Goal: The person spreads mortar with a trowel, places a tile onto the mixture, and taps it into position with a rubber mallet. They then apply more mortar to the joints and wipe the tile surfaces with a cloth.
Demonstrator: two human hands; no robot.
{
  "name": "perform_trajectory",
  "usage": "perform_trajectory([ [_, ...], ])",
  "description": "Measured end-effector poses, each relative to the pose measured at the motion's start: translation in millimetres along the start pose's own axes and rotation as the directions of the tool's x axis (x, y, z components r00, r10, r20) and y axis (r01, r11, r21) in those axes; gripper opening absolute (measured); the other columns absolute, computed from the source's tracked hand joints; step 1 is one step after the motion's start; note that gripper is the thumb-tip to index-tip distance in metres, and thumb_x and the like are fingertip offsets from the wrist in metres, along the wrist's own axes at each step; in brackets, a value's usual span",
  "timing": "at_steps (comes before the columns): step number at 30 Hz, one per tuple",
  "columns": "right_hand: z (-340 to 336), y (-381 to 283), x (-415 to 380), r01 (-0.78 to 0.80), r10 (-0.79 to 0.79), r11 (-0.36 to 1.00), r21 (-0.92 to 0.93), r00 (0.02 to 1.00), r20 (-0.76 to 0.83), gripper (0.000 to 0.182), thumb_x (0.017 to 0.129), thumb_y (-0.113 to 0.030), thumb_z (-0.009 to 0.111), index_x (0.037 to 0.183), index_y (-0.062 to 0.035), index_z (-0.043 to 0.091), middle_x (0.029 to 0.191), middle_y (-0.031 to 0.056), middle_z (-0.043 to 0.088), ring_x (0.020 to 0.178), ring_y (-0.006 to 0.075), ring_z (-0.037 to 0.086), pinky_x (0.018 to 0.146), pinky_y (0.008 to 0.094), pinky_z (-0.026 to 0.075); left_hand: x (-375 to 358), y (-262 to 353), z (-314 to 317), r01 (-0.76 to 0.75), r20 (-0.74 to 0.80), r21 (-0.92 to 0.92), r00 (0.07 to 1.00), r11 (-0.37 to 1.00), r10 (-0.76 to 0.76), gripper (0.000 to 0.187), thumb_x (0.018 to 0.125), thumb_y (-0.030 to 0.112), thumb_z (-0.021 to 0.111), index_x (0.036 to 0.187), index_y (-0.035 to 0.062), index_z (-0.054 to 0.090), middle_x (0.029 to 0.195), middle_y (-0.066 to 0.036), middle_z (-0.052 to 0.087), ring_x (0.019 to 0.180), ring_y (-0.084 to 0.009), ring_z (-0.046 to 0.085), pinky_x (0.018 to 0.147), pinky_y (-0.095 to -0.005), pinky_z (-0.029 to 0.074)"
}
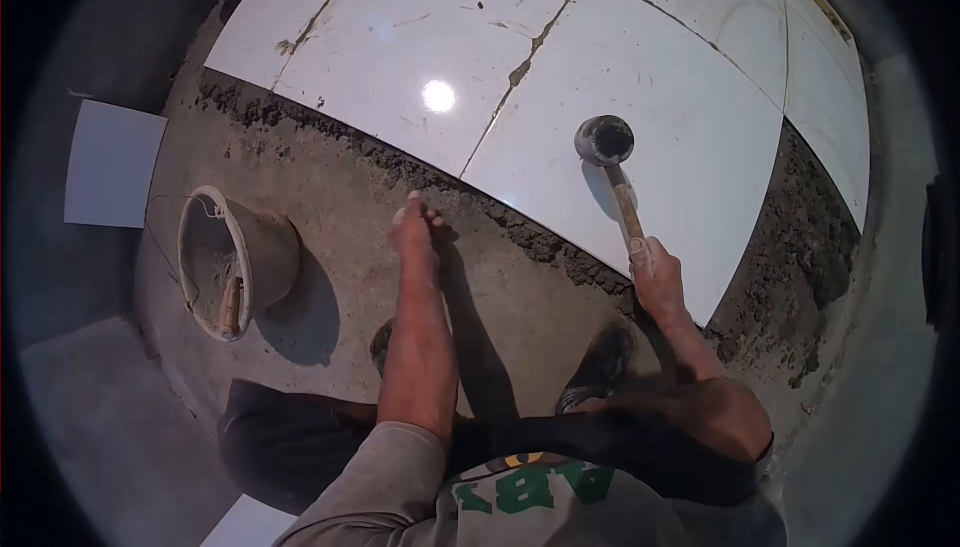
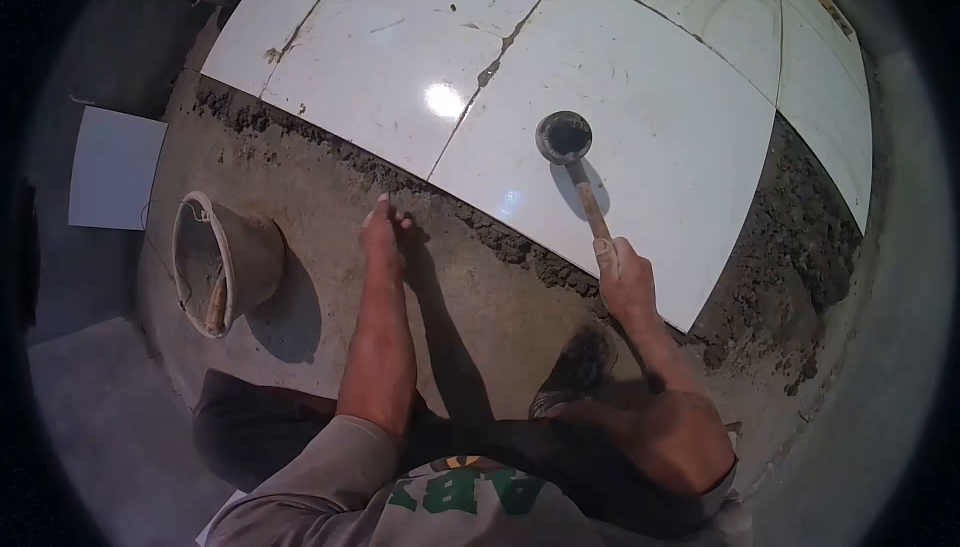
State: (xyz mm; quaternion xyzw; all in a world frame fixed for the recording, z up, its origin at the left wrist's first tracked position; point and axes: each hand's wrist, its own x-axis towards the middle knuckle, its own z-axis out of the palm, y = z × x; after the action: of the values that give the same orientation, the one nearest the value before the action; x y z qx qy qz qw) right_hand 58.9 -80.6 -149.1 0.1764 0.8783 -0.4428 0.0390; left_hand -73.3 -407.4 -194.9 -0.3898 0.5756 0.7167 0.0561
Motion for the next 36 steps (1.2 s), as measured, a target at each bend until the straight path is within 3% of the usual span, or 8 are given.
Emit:
perform_trajectory([
  [5, -1, 10, 4, -0.015, 0.015, 1.0, 0.013, 1.0, -0.002, 0.044, 0.098, -0.04, 0.047, 0.08, 0.0007, 0.052, 0.057, 0.0185, 0.051, 0.05, 0.031, 0.053, 0.051, 0.0426, 0.042, 28, -10, -18, 0.059, 0.073, -0.126, 0.996, 0.99, -0.05, 0.027, 0.089, 0.036, 0.063, 0.087, 0.0099, 0.057, 0.07, -0.004, 0.057, 0.058, -0.0143, 0.058, 0.053, -0.0269, 0.05],
  [11, -2, 10, 3, -0.053, 0.052, 0.998, 0.041, 0.999, 0.002, 0.044, 0.098, -0.04, 0.047, 0.081, 0.0008, 0.053, 0.057, 0.0165, 0.052, 0.051, 0.0264, 0.053, 0.052, 0.0409, 0.042, -12, -7, 30, 0.035, 0.072, 0.213, 0.996, 0.976, -0.051, 0.037, 0.086, 0.044, 0.064, 0.094, 0.0081, 0.06, 0.078, -0.003, 0.061, 0.063, -0.0127, 0.059, 0.058, -0.0278, 0.052],
  [20, -8, -18, 3, -0.04, 0.036, 0.998, 0.046, 0.995, 0.094, 0.039, 0.098, -0.037, 0.047, 0.086, 0.0, 0.053, 0.056, 0.0169, 0.049, 0.051, 0.0253, 0.051, 0.052, 0.0403, 0.041, -2, -6, 50, -0.042, 0.171, 0.342, 0.985, 0.939, -0.018, 0.031, 0.086, 0.037, 0.066, 0.091, 0.0066, 0.061, 0.079, -0.002, 0.061, 0.067, -0.0112, 0.06, 0.056, -0.0264, 0.052],
  [21, -11, -27, 4, 0.039, -0.044, 0.997, 0.067, 0.996, 0.072, 0.042, 0.099, -0.039, 0.045, 0.081, -0.0012, 0.05, 0.058, 0.0038, 0.05, 0.051, 0.0118, 0.047, 0.048, 0.0308, 0.039, 0, -7, 50, -0.05, 0.171, 0.328, 0.985, 0.943, -0.008, 0.03, 0.087, 0.036, 0.066, 0.088, 0.007, 0.061, 0.079, -0.002, 0.061, 0.067, -0.0109, 0.06, 0.056, -0.0258, 0.052],
  [24, -20, -60, 6, 0.158, -0.157, 0.967, 0.199, 0.987, -0.02, 0.04, 0.099, -0.038, 0.044, 0.084, -0.0015, 0.05, 0.058, 0.0028, 0.05, 0.052, 0.0101, 0.048, 0.047, 0.0299, 0.038, 1, -8, 52, -0.022, 0.135, 0.269, 0.991, 0.963, -0.015, 0.024, 0.087, 0.027, 0.068, 0.082, 0.0055, 0.058, 0.073, -0.002, 0.06, 0.057, -0.011, 0.057, 0.051, -0.0246, 0.048],
  [26, -15, -62, 9, 0.175, -0.177, 0.957, 0.23, 0.984, -0.013, 0.037, 0.099, -0.037, 0.044, 0.088, -0.0013, 0.049, 0.058, 0.009, 0.051, 0.05, 0.0197, 0.051, 0.049, 0.0338, 0.04, -2, -4, 54, -0.004, 0.123, 0.26, 0.992, 0.966, -0.029, 0.024, 0.087, 0.027, 0.068, 0.081, 0.0055, 0.058, 0.073, -0.003, 0.06, 0.057, -0.0112, 0.057, 0.051, -0.0251, 0.049],
  [29, 14, -37, 25, 0.109, -0.088, 0.965, -0.238, 0.991, 0.098, 0.034, 0.098, -0.034, 0.044, 0.1, 0.0, 0.047, 0.073, 0.0263, 0.06, 0.073, 0.0482, 0.058, 0.061, 0.0541, 0.044, 0, -3, 55, 0.015, 0.122, 0.251, 0.991, 0.968, -0.047, 0.023, 0.088, 0.025, 0.067, 0.081, 0.0052, 0.058, 0.072, -0.003, 0.06, 0.058, -0.0117, 0.058, 0.051, -0.0256, 0.049],
  [36, -31, -49, 0, 0.145, -0.141, 0.988, -0.053, 0.988, 0.068, 0.037, 0.097, -0.036, 0.046, 0.091, 0.0004, 0.047, 0.07, 0.0262, 0.057, 0.069, 0.0455, 0.059, 0.059, 0.0509, 0.044, -2, -2, 55, 0.051, 0.126, 0.249, 0.988, 0.967, -0.084, 0.022, 0.09, 0.025, 0.065, 0.083, 0.0047, 0.06, 0.073, -0.004, 0.06, 0.06, -0.0128, 0.06, 0.052, -0.0258, 0.05],
])
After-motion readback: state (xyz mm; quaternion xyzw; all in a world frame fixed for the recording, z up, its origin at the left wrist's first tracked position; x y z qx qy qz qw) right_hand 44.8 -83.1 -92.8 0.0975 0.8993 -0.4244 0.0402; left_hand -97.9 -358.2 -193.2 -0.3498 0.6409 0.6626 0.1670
